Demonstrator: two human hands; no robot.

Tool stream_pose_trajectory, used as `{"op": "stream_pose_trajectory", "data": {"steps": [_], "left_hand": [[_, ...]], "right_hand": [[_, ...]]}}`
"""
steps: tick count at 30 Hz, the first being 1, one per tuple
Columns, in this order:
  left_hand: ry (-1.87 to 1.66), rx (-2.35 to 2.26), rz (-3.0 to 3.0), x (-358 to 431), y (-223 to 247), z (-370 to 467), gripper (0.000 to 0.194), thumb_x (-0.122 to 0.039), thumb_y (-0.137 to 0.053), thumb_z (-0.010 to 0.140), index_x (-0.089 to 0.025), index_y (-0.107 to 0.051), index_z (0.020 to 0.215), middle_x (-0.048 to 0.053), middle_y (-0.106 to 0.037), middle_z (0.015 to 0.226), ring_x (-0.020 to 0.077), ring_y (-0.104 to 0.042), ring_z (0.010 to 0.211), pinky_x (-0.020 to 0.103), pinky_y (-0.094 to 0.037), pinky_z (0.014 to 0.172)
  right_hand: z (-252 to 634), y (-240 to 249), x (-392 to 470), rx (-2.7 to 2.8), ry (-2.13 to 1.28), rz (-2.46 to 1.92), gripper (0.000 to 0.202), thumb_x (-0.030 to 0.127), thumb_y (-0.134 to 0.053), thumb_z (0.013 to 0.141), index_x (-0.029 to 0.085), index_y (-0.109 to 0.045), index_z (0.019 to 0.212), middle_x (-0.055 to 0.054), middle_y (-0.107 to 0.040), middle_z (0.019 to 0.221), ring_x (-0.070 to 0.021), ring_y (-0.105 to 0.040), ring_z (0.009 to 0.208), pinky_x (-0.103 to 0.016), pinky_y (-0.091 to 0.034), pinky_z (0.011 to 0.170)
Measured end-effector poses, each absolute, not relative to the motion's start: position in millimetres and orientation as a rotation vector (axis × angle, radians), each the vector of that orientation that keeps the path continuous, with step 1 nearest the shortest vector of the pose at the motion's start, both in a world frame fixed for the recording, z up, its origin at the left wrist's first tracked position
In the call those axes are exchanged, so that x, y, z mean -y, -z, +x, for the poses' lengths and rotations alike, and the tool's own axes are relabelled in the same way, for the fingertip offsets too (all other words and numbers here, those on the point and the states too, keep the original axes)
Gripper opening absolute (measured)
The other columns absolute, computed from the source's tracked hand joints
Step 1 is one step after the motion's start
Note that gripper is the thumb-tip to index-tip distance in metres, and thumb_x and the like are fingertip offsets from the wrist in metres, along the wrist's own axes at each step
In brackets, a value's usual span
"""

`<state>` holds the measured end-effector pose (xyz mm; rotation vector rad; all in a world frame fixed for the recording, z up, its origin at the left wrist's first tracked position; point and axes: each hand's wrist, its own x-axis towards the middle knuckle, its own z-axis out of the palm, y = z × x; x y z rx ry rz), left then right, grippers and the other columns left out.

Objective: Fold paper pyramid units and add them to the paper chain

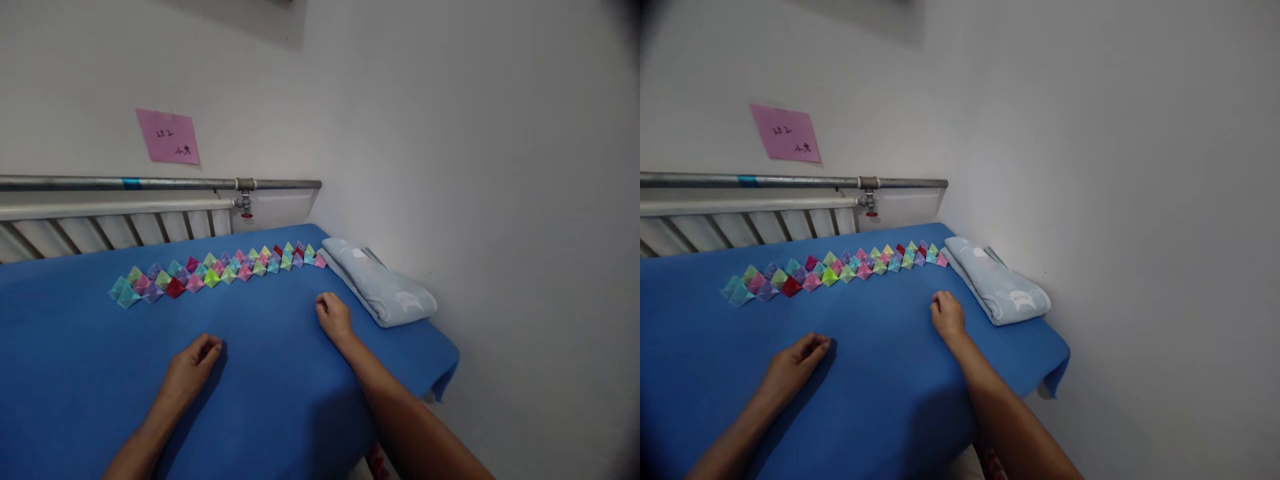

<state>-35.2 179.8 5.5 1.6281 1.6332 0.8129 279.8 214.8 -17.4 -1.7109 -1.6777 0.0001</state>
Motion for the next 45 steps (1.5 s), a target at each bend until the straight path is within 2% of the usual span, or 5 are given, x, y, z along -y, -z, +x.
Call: {"op": "stream_pose_trajectory", "data": {"steps": [7, 14, 20, 35, 45], "left_hand": [[-0.820, -1.590, 1.583, -183, -7, -36, 0.038, -0.058, -0.053, 0.065, -0.021, -0.061, 0.068, 0.002, -0.066, 0.067, 0.0187, -0.059, 0.066, 0.026, -0.047, 0.062], [-0.786, -1.616, 1.515, -187, 3, -39, 0.042, -0.063, -0.056, 0.062, -0.023, -0.065, 0.073, 0.002, -0.070, 0.072, 0.0213, -0.062, 0.068, 0.028, -0.049, 0.063], [-0.754, -1.613, 1.445, -189, 7, -40, 0.044, -0.063, -0.054, 0.060, -0.024, -0.066, 0.075, 0.004, -0.071, 0.079, 0.0236, -0.065, 0.077, 0.030, -0.051, 0.069], [-0.692, -1.621, 1.387, -189, 17, -47, 0.042, -0.062, -0.056, 0.062, -0.025, -0.066, 0.079, 0.001, -0.072, 0.082, 0.0241, -0.066, 0.084, 0.030, -0.052, 0.075], [-0.669, -1.617, 1.455, -188, 9, -46, 0.039, -0.059, -0.054, 0.068, -0.025, -0.067, 0.083, 0.001, -0.073, 0.087, 0.0228, -0.068, 0.086, 0.028, -0.054, 0.076]], "right_hand": [[316, 20, -259, 1.459, 0.001, -1.769, 0.017, 0.021, -0.043, 0.077, 0.020, -0.060, 0.077, -0.001, -0.062, 0.069, -0.0171, -0.055, 0.063, -0.027, -0.042, 0.062], [334, 21, -306, 1.339, 0.029, -1.789, 0.025, 0.026, -0.042, 0.081, 0.017, -0.063, 0.091, -0.004, -0.066, 0.076, -0.0191, -0.058, 0.069, -0.029, -0.046, 0.068], [344, 23, -330, 1.319, -0.004, -1.789, 0.031, 0.027, -0.041, 0.083, 0.016, -0.062, 0.102, -0.003, -0.065, 0.069, -0.0186, -0.057, 0.062, -0.028, -0.045, 0.063], [353, 26, -345, 1.371, -0.083, -1.751, 0.027, 0.027, -0.045, 0.079, 0.016, -0.065, 0.093, -0.003, -0.066, 0.073, -0.0192, -0.058, 0.067, -0.029, -0.046, 0.066], [351, 27, -344, 1.422, -0.013, -1.734, 0.027, 0.029, -0.047, 0.081, 0.016, -0.065, 0.096, -0.003, -0.064, 0.073, -0.0183, -0.056, 0.065, -0.029, -0.046, 0.067]]}}
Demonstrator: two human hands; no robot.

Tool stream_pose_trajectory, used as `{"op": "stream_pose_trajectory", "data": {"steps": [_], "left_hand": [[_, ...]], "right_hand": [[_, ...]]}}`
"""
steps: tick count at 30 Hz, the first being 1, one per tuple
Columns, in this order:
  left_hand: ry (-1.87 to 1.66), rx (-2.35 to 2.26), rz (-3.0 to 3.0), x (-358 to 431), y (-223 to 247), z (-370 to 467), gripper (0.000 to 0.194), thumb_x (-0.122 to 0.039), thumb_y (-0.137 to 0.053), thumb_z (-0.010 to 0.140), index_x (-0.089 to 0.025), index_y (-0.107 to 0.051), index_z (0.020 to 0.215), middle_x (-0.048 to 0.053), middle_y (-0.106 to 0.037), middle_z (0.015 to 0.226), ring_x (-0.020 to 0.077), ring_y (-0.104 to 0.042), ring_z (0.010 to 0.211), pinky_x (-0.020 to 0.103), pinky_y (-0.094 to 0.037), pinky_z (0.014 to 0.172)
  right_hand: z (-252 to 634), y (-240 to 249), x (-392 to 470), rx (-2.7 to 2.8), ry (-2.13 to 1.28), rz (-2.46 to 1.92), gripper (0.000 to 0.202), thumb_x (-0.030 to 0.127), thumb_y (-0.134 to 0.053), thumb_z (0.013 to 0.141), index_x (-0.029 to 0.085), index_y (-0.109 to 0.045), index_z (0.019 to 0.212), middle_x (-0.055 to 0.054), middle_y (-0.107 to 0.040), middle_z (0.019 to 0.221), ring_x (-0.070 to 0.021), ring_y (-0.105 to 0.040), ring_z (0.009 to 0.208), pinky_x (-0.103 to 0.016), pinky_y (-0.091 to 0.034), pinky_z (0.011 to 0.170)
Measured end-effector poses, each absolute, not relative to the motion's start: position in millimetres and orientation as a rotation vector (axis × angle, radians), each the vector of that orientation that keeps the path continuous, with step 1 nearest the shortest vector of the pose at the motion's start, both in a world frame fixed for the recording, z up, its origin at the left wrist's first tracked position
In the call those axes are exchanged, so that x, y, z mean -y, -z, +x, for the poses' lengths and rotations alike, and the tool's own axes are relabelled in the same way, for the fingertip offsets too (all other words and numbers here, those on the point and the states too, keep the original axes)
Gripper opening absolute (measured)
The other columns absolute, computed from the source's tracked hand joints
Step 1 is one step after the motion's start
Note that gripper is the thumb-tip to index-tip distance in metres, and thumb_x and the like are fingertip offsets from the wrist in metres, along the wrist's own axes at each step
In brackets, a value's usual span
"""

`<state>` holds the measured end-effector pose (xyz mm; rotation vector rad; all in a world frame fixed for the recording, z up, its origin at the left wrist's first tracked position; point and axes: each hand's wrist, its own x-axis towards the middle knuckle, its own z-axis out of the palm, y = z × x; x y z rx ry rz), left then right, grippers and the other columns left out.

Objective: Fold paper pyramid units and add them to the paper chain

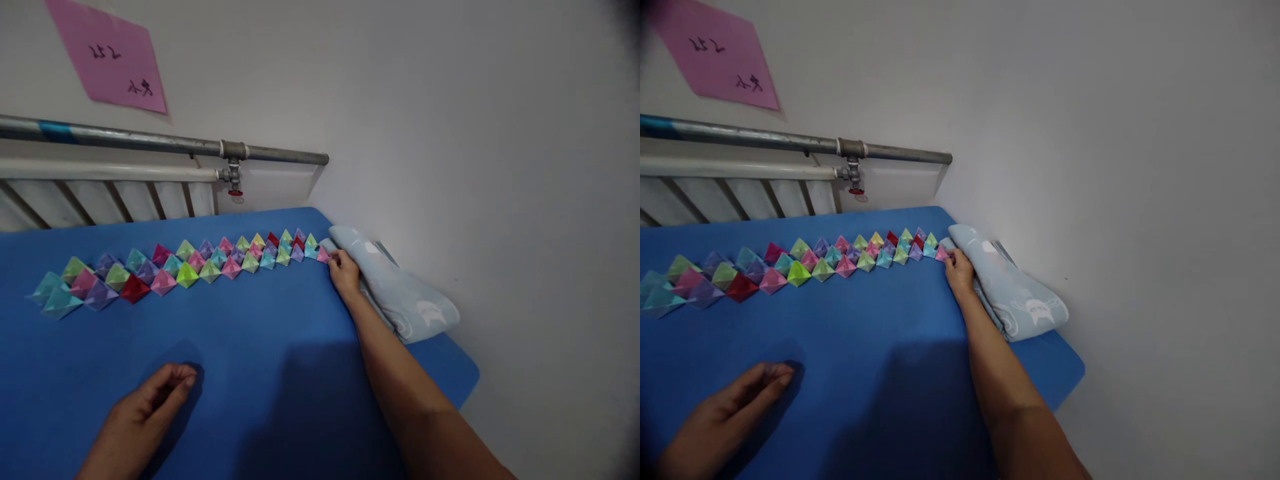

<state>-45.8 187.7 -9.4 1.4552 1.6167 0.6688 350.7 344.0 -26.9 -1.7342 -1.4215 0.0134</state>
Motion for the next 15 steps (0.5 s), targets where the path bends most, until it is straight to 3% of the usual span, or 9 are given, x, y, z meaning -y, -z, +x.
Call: {"op": "stream_pose_trajectory", "data": {"steps": [8, 15], "left_hand": [[-0.654, -1.601, 1.518, -188, 16, -48, 0.040, -0.059, -0.053, 0.071, -0.025, -0.067, 0.085, 0.001, -0.074, 0.088, 0.0232, -0.069, 0.088, 0.031, -0.056, 0.078], [-0.700, -1.620, 1.521, -185, 31, -55, 0.034, -0.054, -0.054, 0.075, -0.026, -0.069, 0.086, 0.000, -0.074, 0.090, 0.0205, -0.069, 0.088, 0.025, -0.055, 0.079]], "right_hand": [[348, 23, -342, 1.481, 0.064, -1.761, 0.026, 0.024, -0.050, 0.077, 0.015, -0.066, 0.096, -0.008, -0.066, 0.082, -0.0215, -0.058, 0.077, -0.033, -0.046, 0.076], [353, 24, -335, 1.451, 0.072, -1.792, 0.026, 0.021, -0.043, 0.079, 0.016, -0.064, 0.093, -0.007, -0.067, 0.078, -0.0211, -0.059, 0.071, -0.033, -0.047, 0.073]]}}
